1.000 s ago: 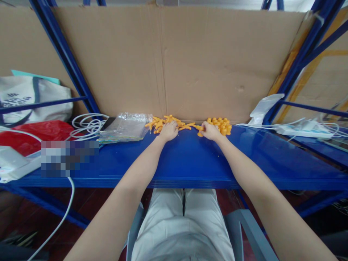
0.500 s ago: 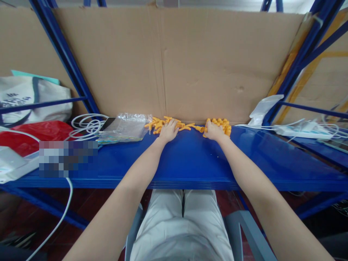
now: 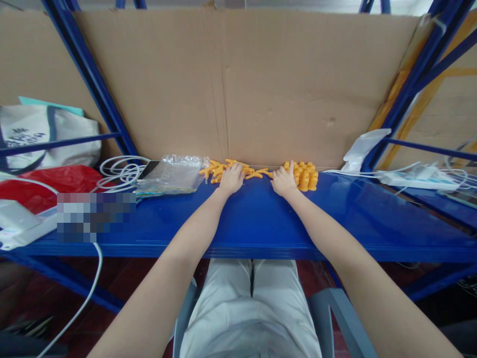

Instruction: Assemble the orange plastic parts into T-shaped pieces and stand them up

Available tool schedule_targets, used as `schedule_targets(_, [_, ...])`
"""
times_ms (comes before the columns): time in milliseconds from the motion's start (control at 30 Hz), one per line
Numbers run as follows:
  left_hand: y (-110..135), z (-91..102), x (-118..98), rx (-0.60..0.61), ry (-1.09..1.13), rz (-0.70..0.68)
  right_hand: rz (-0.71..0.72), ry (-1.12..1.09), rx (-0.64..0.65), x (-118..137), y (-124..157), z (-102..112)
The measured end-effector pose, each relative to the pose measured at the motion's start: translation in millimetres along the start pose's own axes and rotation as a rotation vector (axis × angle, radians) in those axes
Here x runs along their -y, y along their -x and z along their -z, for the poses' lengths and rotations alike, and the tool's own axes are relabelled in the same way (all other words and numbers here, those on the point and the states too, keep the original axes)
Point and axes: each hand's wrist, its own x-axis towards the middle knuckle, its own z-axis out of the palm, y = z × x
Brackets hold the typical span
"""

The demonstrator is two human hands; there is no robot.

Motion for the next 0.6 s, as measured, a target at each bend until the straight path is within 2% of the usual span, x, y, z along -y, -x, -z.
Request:
schedule_targets(100, [-1, 0.4, -1, -0.007, 0.015, -0.011, -0.003, 0.018, 0.027, -2, -1, -5])
schedule_targets(233, [-2, -0.5, -6, 0.025, 0.067, -0.025, 0.009, 0.045, 0.001, -2, 0, -3])
schedule_targets(433, [-1, 3.2, -11, 0.053, 0.089, -0.042, -0.039, 0.002, 0.052, -1, 0, -3])
schedule_targets(600, [0, 10.7, -14, 0.012, 0.06, 0.004, -0.013, -0.007, 0.001, -4, 0, 3])
